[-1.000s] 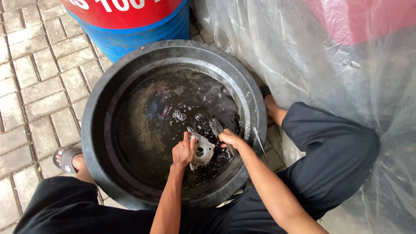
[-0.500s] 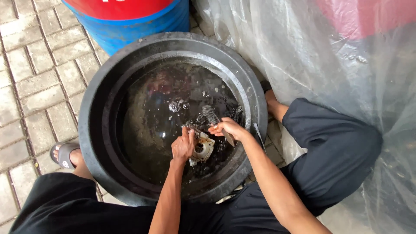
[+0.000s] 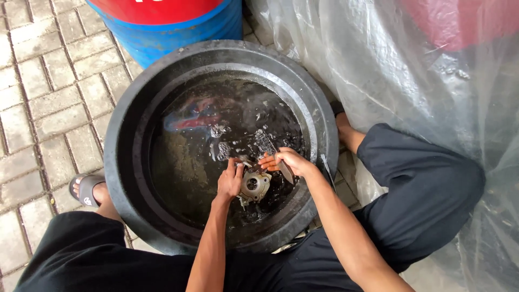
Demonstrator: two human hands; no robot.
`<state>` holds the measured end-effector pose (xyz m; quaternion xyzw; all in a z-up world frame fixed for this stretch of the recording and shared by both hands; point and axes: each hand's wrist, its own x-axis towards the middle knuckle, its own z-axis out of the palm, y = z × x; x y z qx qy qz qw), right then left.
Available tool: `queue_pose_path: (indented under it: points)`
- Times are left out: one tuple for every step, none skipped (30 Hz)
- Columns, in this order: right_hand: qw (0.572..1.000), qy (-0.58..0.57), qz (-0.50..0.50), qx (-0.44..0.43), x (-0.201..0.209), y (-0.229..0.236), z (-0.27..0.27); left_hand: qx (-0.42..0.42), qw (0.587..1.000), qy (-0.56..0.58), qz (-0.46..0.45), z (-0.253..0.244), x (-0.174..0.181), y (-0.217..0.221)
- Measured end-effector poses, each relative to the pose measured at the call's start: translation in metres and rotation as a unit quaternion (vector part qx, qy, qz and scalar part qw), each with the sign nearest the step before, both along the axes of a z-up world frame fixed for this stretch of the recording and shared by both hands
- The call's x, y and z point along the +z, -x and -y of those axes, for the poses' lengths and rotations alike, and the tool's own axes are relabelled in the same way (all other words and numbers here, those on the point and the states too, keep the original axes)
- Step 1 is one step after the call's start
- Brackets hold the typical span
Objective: Cleaning a metal engine component in a basin of solvent using a brush to remove grease and debris.
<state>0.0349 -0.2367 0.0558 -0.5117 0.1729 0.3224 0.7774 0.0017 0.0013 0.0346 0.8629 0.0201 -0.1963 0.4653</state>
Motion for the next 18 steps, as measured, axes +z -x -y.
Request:
queue_pose_path:
  points:
    - [1.000,0.000,-0.001,-0.001,-0.031,-0.003,0.008,-0.001,1.000,0.000,-0.001,0.000,-0.005,-0.001]
    - [0.999,0.040,0.013,-0.017,-0.061,-0.005,0.015,-0.008,1.000,-0.011,-0.007,0.000,-0.011,-0.002]
    - [0.996,0.079,0.031,-0.032,-0.092,-0.012,0.022,-0.015,1.000,-0.024,-0.011,-0.001,-0.016,-0.007]
    - [0.996,0.079,0.033,-0.033,-0.114,-0.018,0.032,-0.016,1.000,-0.024,-0.009,-0.001,-0.015,-0.008]
    - [0.989,0.131,0.031,-0.064,-0.138,-0.021,0.042,-0.015,1.000,-0.023,-0.008,-0.001,-0.014,-0.006]
    - [0.978,0.184,0.029,-0.094,-0.161,-0.024,0.052,-0.014,1.000,-0.021,-0.008,0.000,-0.013,-0.004]
    - [0.978,0.184,0.028,-0.093,-0.176,-0.024,0.058,-0.014,1.000,-0.021,-0.009,0.000,-0.011,-0.004]
    - [0.972,0.216,0.036,-0.084,-0.192,-0.024,0.064,-0.014,1.000,-0.022,-0.012,-0.001,-0.010,-0.003]
    - [0.965,0.248,0.044,-0.075,-0.207,-0.025,0.068,-0.013,1.000,-0.023,-0.014,-0.002,-0.008,-0.003]
    - [0.965,0.248,0.044,-0.075,-0.156,-0.012,0.047,-0.013,1.000,-0.023,-0.014,-0.001,-0.005,-0.004]
    - [0.989,0.124,0.002,-0.085,-0.102,-0.006,0.027,-0.009,1.000,-0.023,-0.018,-0.001,-0.002,-0.003]
    - [0.995,-0.002,-0.038,-0.093,-0.044,-0.005,0.008,-0.005,0.999,-0.023,-0.022,0.000,0.000,-0.003]
    - [0.995,-0.001,-0.036,-0.094,-0.041,-0.006,0.009,-0.006,1.000,-0.022,-0.021,0.001,0.001,-0.003]
    - [0.997,-0.057,-0.021,-0.044,-0.039,-0.007,0.009,0.004,1.000,-0.005,-0.020,0.001,0.002,-0.003]
    - [0.994,-0.113,-0.008,0.007,-0.037,-0.006,0.008,0.017,1.000,0.012,-0.021,0.001,0.002,0.000]
    - [0.993,-0.113,-0.009,0.009,-0.041,-0.009,0.010,0.019,1.000,0.011,-0.021,0.000,-0.002,-0.002]
    - [0.998,-0.069,0.007,-0.001,-0.047,-0.009,0.013,0.017,1.000,-0.002,-0.022,0.000,-0.008,-0.003]
    - [0.999,-0.025,0.024,-0.011,-0.052,-0.010,0.016,0.015,1.000,-0.015,-0.023,0.001,-0.013,-0.004]
